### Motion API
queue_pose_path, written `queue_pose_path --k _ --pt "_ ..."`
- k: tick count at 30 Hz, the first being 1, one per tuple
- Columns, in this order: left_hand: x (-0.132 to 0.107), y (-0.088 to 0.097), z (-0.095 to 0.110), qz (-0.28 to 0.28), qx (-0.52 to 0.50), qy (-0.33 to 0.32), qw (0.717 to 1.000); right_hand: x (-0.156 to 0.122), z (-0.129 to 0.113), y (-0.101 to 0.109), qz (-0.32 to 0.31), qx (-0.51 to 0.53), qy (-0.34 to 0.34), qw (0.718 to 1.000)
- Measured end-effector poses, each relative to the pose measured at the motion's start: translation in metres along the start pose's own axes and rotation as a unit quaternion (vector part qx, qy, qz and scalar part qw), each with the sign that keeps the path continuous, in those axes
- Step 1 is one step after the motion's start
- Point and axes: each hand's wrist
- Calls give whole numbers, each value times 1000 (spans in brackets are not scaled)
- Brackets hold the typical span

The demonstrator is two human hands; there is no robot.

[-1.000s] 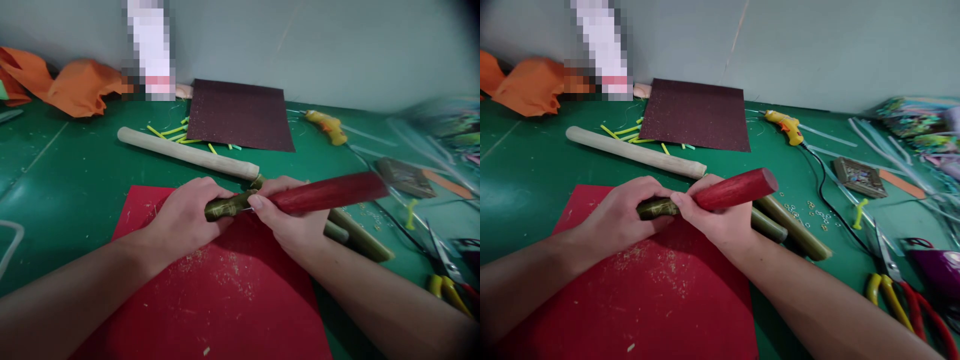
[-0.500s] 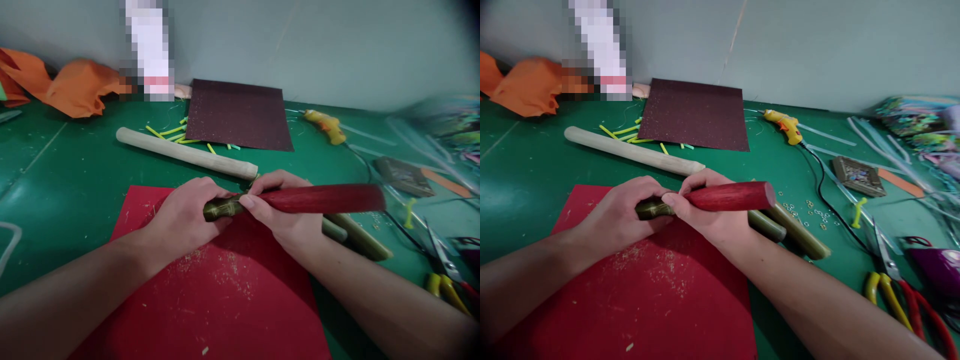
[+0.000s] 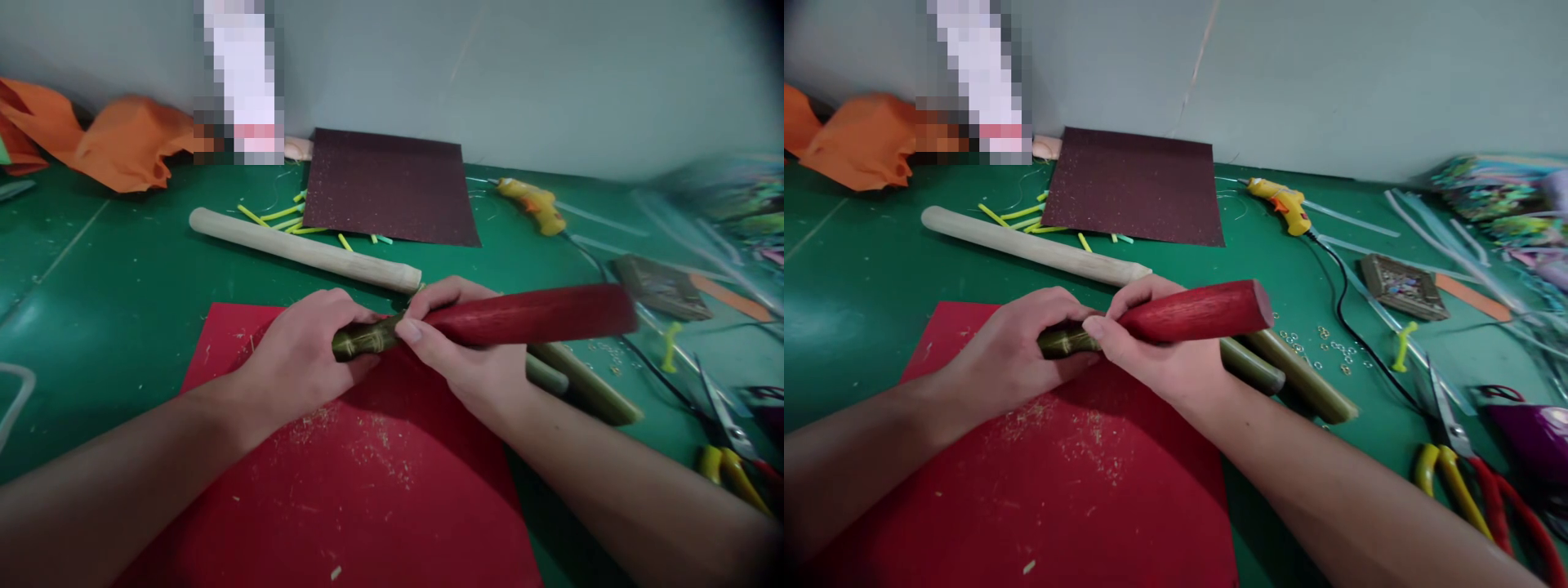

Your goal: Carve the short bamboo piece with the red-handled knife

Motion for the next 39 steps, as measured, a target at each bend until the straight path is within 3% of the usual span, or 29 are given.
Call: queue_pose_path --k 22,27,32,39 --pt "2 1 2 -4 3 -12 1000 -1 3 -4 -2 -26 26 999" --pt "1 -2 0 -1 1 -12 1000 -1 1 -3 -62 -35 38 997" --pt "2 -1 0 3 15 -19 1000 0 4 -4 -5 -29 28 999" --pt "1 0 2 1 20 -9 1000 0 5 -4 -6 -40 24 999"
Point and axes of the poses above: each hand's wrist, its own x-axis towards the middle knuckle, its own y-axis out of the back of the hand, z = x × y, and after that the axes turned 9 degrees about z, right-handed
